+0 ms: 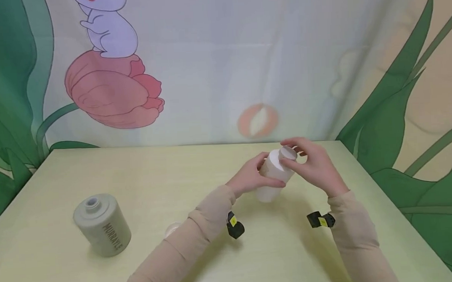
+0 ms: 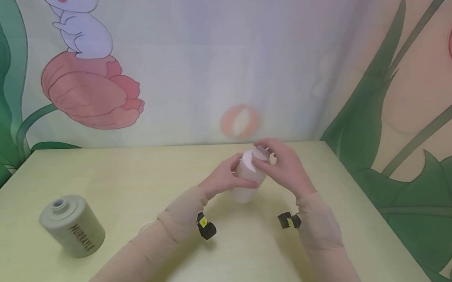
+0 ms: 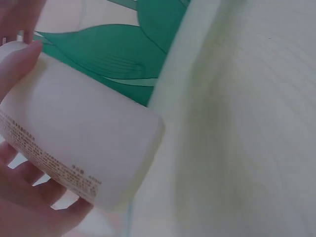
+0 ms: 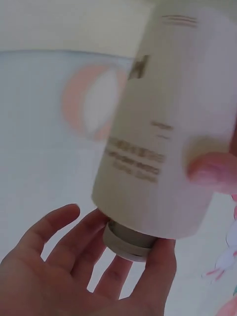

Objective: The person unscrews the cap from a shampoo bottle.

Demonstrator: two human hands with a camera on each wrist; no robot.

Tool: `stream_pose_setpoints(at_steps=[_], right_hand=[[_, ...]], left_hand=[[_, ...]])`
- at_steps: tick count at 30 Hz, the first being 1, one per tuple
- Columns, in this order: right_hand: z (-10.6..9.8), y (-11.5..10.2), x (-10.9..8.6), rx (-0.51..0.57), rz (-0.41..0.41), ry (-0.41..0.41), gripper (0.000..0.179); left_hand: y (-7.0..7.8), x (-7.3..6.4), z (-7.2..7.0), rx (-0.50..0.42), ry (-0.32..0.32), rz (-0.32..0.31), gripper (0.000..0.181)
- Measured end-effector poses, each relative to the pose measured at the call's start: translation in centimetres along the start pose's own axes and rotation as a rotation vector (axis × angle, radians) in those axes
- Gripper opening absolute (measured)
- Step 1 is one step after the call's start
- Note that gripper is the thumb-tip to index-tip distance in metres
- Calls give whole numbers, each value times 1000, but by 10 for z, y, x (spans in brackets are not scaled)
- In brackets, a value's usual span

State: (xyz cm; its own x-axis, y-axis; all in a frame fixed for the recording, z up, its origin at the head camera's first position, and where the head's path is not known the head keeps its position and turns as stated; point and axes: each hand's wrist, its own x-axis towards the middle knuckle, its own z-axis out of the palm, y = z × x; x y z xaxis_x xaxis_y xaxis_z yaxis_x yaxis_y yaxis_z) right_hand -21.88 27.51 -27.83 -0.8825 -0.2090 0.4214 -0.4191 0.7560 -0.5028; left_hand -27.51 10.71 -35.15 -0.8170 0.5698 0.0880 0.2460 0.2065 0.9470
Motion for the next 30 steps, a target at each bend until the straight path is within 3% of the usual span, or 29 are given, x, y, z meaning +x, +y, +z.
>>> stream_pose_setpoints(at_steps=[4,8,11,15,21,25,30], right_hand=[[6,-20,-2,27,-58,4,36],[15,-42,-7,29,-129,-9,34],[25,-55,-10,44,-170,-25,31],[44,-64,-9,42,-217,-57,27],[57,-66,-4,-46,-252,-141,32],[64,-63,-7,-70,-272,-174,37],[73,-56,-8,-44,-410,-151,37]], left_hand=[[13,-30,-26,93,5,1,65],[21,-62,-42,153,34,-16,65],[19,-82,-50,172,50,-30,65],[6,-102,-58,190,84,-47,68],[-12,-107,-69,260,137,-56,74],[-19,-107,-69,280,136,-49,74],[-23,-110,-72,272,110,-56,74]])
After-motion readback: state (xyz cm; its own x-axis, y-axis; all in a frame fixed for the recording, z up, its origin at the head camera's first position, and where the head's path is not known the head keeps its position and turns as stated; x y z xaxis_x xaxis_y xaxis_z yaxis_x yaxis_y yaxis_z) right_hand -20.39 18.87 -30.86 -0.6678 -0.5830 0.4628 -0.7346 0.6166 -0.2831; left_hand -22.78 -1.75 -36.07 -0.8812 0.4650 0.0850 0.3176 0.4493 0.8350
